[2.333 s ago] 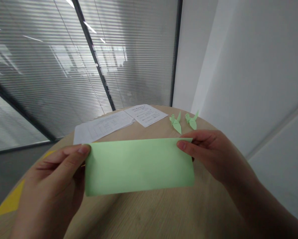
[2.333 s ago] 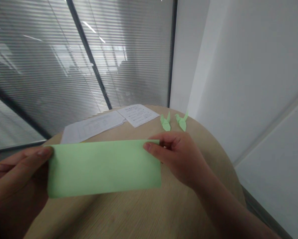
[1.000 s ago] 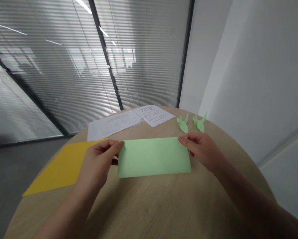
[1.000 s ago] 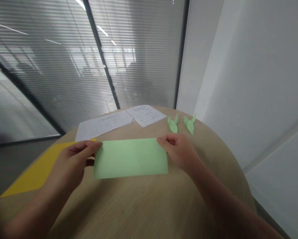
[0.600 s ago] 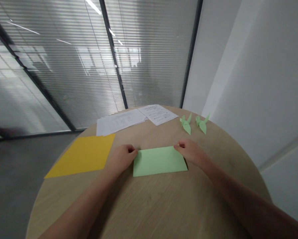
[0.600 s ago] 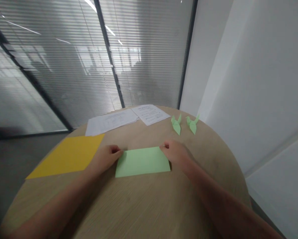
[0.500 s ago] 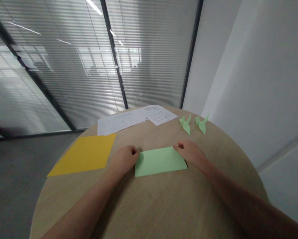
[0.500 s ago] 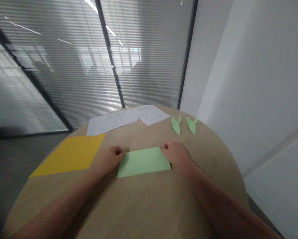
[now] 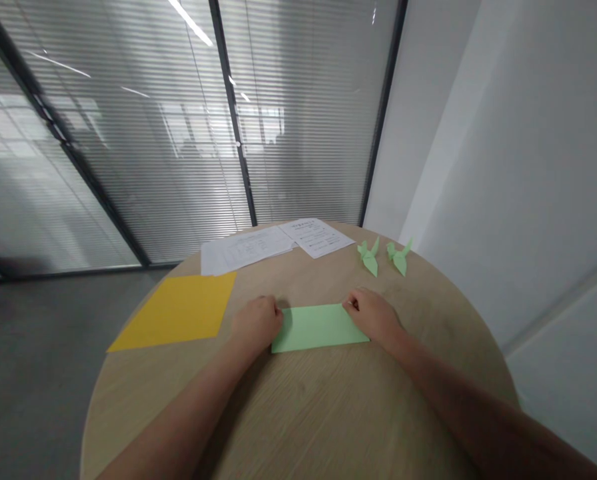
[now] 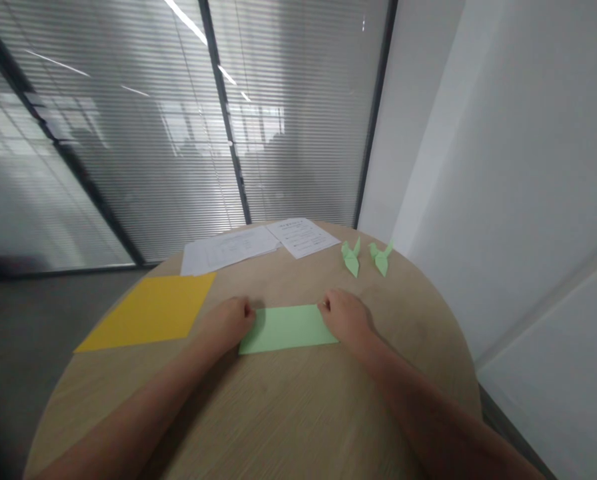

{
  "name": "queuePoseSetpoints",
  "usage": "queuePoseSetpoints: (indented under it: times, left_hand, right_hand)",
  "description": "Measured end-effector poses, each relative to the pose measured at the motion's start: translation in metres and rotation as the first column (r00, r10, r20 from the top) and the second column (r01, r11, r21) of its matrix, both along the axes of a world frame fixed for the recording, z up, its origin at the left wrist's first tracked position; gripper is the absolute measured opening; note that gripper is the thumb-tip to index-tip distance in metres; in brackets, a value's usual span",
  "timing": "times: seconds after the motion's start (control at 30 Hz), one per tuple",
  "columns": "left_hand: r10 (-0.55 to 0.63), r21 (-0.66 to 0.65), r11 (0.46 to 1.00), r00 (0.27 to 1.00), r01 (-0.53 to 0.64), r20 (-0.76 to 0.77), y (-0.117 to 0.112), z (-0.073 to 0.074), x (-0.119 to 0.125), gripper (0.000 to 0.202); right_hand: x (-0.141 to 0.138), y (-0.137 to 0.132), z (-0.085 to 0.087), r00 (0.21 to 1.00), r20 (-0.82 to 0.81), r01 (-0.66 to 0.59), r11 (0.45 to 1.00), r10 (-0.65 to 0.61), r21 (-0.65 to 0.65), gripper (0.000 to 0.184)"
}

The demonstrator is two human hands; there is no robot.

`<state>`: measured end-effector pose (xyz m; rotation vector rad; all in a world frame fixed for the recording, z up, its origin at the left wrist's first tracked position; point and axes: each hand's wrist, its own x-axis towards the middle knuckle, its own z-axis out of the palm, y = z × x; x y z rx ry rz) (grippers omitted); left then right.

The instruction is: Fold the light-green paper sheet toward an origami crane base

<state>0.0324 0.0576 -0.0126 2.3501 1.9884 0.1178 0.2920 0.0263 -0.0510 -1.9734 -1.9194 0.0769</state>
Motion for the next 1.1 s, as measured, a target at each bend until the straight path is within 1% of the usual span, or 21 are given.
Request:
queuePoseSetpoints:
  times: [0.13, 0.17, 0.27, 0.37, 0.4, 0.43, 0.47, 0.53, 0.57, 0.6, 0.67, 0.77, 0.87, 0.93, 1.03, 1.07, 1.1]
  left_hand:
    - [-0.029, 0.025, 0.999, 1.000, 0.029, -0.006, 0.000, -0.002, -0.002, 0.028]
    - [-0.037, 0.037, 0.999, 0.999, 0.038, -0.008, 0.000, -0.003, -0.003, 0.028]
    - [-0.089, 0.098, 0.991, 0.996, 0.089, -0.013, 0.001, -0.006, -0.005, 0.029]
    - [-0.218, 0.157, 0.963, 0.976, 0.219, -0.021, 0.003, -0.008, -0.005, 0.040]
    - [-0.287, 0.164, 0.944, 0.958, 0.288, -0.027, 0.004, -0.009, -0.004, 0.044]
    - [-0.373, 0.169, 0.912, 0.927, 0.373, -0.036, 0.006, -0.010, -0.003, 0.047]
    - [-0.469, 0.174, 0.865, 0.882, 0.470, -0.052, 0.008, -0.011, -0.003, 0.047]
    - [-0.640, 0.171, 0.744, 0.762, 0.646, -0.095, 0.011, -0.012, -0.001, 0.041]
    - [-0.697, 0.164, 0.690, 0.708, 0.706, -0.115, 0.013, -0.013, -0.001, 0.037]
    - [-0.730, 0.153, 0.653, 0.671, 0.741, -0.131, 0.014, -0.013, -0.001, 0.035]
    - [-0.753, 0.122, 0.631, 0.643, 0.766, -0.142, 0.016, -0.013, 0.000, 0.031]
    - [-0.760, 0.085, 0.630, 0.635, 0.772, -0.138, 0.017, -0.010, 0.002, 0.031]
    - [-0.737, 0.052, 0.664, 0.664, 0.746, -0.125, 0.014, -0.005, 0.008, 0.030]
    - [-0.693, 0.028, 0.713, 0.710, 0.701, -0.124, 0.011, -0.001, 0.014, 0.026]
    - [-0.590, -0.011, 0.804, 0.795, 0.594, -0.145, 0.005, 0.002, 0.029, 0.016]
    - [-0.549, -0.022, 0.833, 0.822, 0.552, -0.154, 0.003, 0.003, 0.034, 0.015]
    - [-0.506, -0.029, 0.861, 0.848, 0.508, -0.161, 0.002, 0.002, 0.039, 0.020]
  right_hand:
    - [0.001, -0.001, -0.002, 0.999, 0.024, -0.034, 0.999, 0.033, 0.041, 0.012]
    - [0.001, 0.000, -0.003, 0.999, 0.033, -0.041, 0.998, 0.040, 0.055, 0.014]
    - [0.000, 0.000, -0.005, 0.995, 0.071, -0.075, 0.992, 0.068, 0.097, 0.031]
    - [-0.006, 0.001, -0.003, 0.982, 0.124, -0.156, 0.981, 0.141, 0.118, 0.040]
    - [-0.008, 0.001, -0.002, 0.973, 0.144, -0.200, 0.973, 0.182, 0.117, 0.043]
    - [-0.010, 0.001, 0.000, 0.959, 0.166, -0.252, 0.961, 0.232, 0.111, 0.044]
    - [-0.013, 0.002, 0.001, 0.940, 0.187, -0.309, 0.946, 0.287, 0.102, 0.044]
    - [-0.016, 0.003, 0.005, 0.890, 0.221, -0.422, 0.904, 0.398, 0.074, 0.040]
    - [-0.016, 0.004, 0.006, 0.865, 0.233, -0.469, 0.881, 0.445, 0.059, 0.036]
    - [-0.016, 0.004, 0.007, 0.843, 0.240, -0.506, 0.862, 0.482, 0.045, 0.033]
    - [-0.016, 0.006, 0.009, 0.810, 0.246, -0.554, 0.832, 0.533, 0.023, 0.029]
    - [-0.015, 0.008, 0.011, 0.789, 0.243, -0.583, 0.813, 0.564, 0.005, 0.030]
    - [-0.017, 0.007, 0.013, 0.795, 0.246, -0.570, 0.822, 0.554, -0.010, 0.034]
    - [-0.020, 0.006, 0.015, 0.809, 0.251, -0.545, 0.838, 0.531, -0.018, 0.034]
    - [-0.026, 0.003, 0.017, 0.841, 0.254, -0.489, 0.872, 0.477, -0.020, 0.027]
    - [-0.028, 0.002, 0.017, 0.853, 0.253, -0.468, 0.884, 0.456, -0.018, 0.026]
    - [-0.030, 0.001, 0.016, 0.865, 0.251, -0.446, 0.895, 0.435, -0.015, 0.026]
